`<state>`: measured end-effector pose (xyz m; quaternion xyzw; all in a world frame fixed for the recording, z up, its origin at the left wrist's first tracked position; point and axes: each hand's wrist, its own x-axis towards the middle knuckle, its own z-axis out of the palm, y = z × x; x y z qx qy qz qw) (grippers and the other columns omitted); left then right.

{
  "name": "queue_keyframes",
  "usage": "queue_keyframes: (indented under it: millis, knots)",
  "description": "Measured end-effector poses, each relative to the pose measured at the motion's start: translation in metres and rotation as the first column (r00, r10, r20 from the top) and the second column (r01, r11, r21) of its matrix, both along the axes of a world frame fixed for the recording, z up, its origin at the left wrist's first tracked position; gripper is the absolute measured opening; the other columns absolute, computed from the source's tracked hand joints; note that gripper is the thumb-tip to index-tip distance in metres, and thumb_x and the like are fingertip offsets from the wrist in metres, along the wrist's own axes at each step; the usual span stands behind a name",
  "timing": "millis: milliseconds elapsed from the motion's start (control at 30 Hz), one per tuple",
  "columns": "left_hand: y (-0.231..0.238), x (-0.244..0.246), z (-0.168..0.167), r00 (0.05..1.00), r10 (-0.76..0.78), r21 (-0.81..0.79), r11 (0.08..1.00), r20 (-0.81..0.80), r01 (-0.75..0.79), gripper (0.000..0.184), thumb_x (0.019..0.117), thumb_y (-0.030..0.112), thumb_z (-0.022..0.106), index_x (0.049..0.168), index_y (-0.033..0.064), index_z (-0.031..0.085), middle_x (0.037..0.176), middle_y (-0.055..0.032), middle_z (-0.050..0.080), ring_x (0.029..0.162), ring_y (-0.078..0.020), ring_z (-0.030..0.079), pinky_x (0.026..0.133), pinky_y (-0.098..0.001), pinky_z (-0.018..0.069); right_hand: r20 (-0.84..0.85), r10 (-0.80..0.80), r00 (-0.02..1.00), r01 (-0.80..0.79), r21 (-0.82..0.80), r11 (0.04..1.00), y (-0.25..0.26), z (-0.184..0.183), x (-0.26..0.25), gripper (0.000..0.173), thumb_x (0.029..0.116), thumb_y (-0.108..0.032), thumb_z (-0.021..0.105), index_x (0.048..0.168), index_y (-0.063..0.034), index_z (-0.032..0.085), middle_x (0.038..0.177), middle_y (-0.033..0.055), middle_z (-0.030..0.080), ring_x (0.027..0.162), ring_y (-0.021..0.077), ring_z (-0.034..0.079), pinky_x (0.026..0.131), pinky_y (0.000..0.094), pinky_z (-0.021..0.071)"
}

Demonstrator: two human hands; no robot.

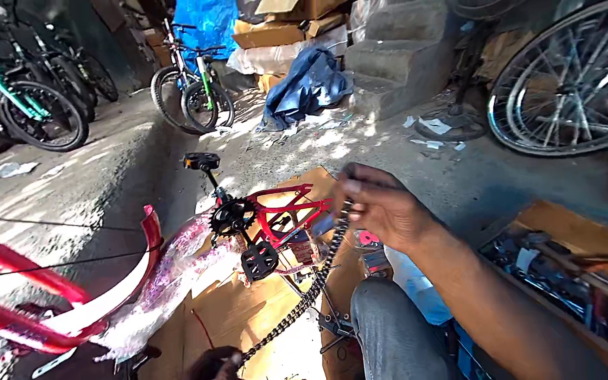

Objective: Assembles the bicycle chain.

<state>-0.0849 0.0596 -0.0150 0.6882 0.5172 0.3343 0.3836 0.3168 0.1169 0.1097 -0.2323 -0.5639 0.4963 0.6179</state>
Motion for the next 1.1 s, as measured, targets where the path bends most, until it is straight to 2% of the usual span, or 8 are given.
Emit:
queue_keyframes:
  millis: [100, 200, 333, 500, 600, 700, 933, 1100]
  knots:
    - [0.013, 0.018, 0.003, 0.914, -0.128, -0.086, 0.991, -0.385, 0.103, 0.043, 0.0913, 0.045, 0.075, 0.104, 0.004, 0.074, 0.115, -0.0165, 0.068, 0.106, -0.0261, 0.067, 0.09, -0.0477, 0.0579, 0.083, 0.136, 0.987, -0.145, 0.117, 0.982, -0.004, 0.047, -0.028, 0.01, 0.0997, -0.019, 0.054, 0.097, -0.011, 0.059, 0.074, -0.0035, 0.055, 0.062, 0.0029, 0.052, 0.057, 0.0192, 0.0454]
    - [0.013, 0.048, 0.012, 0.962, -0.105, 0.043, 0.992, -0.252, 0.12, 0.053, 0.0853, 0.038, 0.083, 0.118, -0.0008, 0.068, 0.135, -0.0186, 0.061, 0.125, -0.0282, 0.061, 0.101, -0.0462, 0.0553, 0.112, 0.24, 0.964, -0.254, 0.144, 0.956, -0.007, 0.071, -0.058, 0.009, 0.1008, -0.014, 0.054, 0.097, -0.0056, 0.056, 0.073, 0.0004, 0.054, 0.061, 0.006, 0.052, 0.056, 0.0216, 0.0468]
    - [0.007, 0.108, 0.011, 0.96, -0.177, 0.177, 0.974, 0.219, 0.139, 0.02, 0.0945, 0.007, 0.07, 0.112, -0.0027, 0.071, 0.111, -0.0111, 0.074, 0.104, -0.0219, 0.072, 0.093, -0.0391, 0.0617, 0.197, 0.352, 0.915, -0.374, 0.091, 0.923, -0.005, 0.066, -0.082, 0.011, 0.1013, -0.01, 0.056, 0.103, 0.0005, 0.055, 0.079, 0.0075, 0.058, 0.066, 0.0123, 0.057, 0.063, 0.0293, 0.0538]
    - [0.008, 0.116, -0.021, 0.85, -0.215, 0.048, 0.975, 0.482, 0.219, 0.017, 0.1005, 0.013, 0.063, 0.107, -0.002, 0.07, 0.094, -0.013, 0.075, 0.086, -0.0233, 0.074, 0.086, -0.0409, 0.0622, 0.269, 0.201, 0.942, -0.215, 0.026, 0.976, 0.011, 0.036, -0.057, 0.015, 0.1015, -0.018, 0.057, 0.105, -0.0029, 0.057, 0.079, 0.0041, 0.059, 0.068, 0.0109, 0.058, 0.065, 0.0299, 0.0533]
    - [0.007, 0.099, -0.024, 0.68, -0.277, -0.002, 0.925, 0.679, 0.379, 0.027, 0.1013, 0.025, 0.064, 0.117, 0.0044, 0.071, 0.092, -0.0099, 0.073, 0.084, -0.0201, 0.072, 0.086, -0.0417, 0.0603, 0.241, 0.039, 0.97, -0.016, -0.095, 0.995, 0.03, 0.013, -0.022, 0.021, 0.1021, -0.029, 0.055, 0.104, -0.0088, 0.059, 0.077, -0.0004, 0.056, 0.067, 0.0097, 0.057, 0.066, 0.0296, 0.0541]
    - [0.013, 0.092, -0.012, 0.508, -0.221, -0.074, 0.864, 0.832, 0.497, 0.033, 0.1023, 0.027, 0.06, 0.124, 0.0036, 0.069, 0.088, -0.0086, 0.068, 0.075, -0.0155, 0.066, 0.072, -0.033, 0.0575, 0.174, -0.033, 0.984, 0.076, -0.246, 0.966, 0.055, -0.023, 0.002, 0.025, 0.1021, -0.037, 0.057, 0.105, -0.0127, 0.06, 0.075, -0.0024, 0.055, 0.065, 0.0084, 0.057, 0.065, 0.0273, 0.0535]
    - [0.02, 0.089, -0.003, 0.412, 0.017, -0.26, 0.8, 0.911, 0.541, 0.031, 0.0996, 0.02, 0.062, 0.122, -0.0007, 0.068, 0.091, -0.0106, 0.066, 0.07, -0.0137, 0.064, 0.061, -0.0263, 0.0544, 0.118, -0.011, 0.993, 0.068, -0.494, 0.867, 0.083, -0.111, 0.004, 0.03, 0.1023, -0.042, 0.057, 0.108, -0.0129, 0.06, 0.077, -0.0027, 0.055, 0.064, 0.0085, 0.056, 0.064, 0.0275, 0.0531]
    - [0.023, 0.082, 0.004, 0.607, -0.038, -0.286, 0.857, 0.794, 0.428, 0.025, 0.1023, 0.026, 0.061, 0.115, 0.0064, 0.071, 0.09, -0.007, 0.069, 0.067, -0.0098, 0.065, 0.058, -0.0232, 0.0556, 0.457, 0.12, 0.881, 0.111, -0.447, 0.888, 0.08, -0.155, 0.007, 0.035, 0.104, -0.032, 0.058, 0.117, -0.0002, 0.064, 0.097, 0.012, 0.069, 0.085, 0.0189, 0.066, 0.08, 0.0401, 0.056]
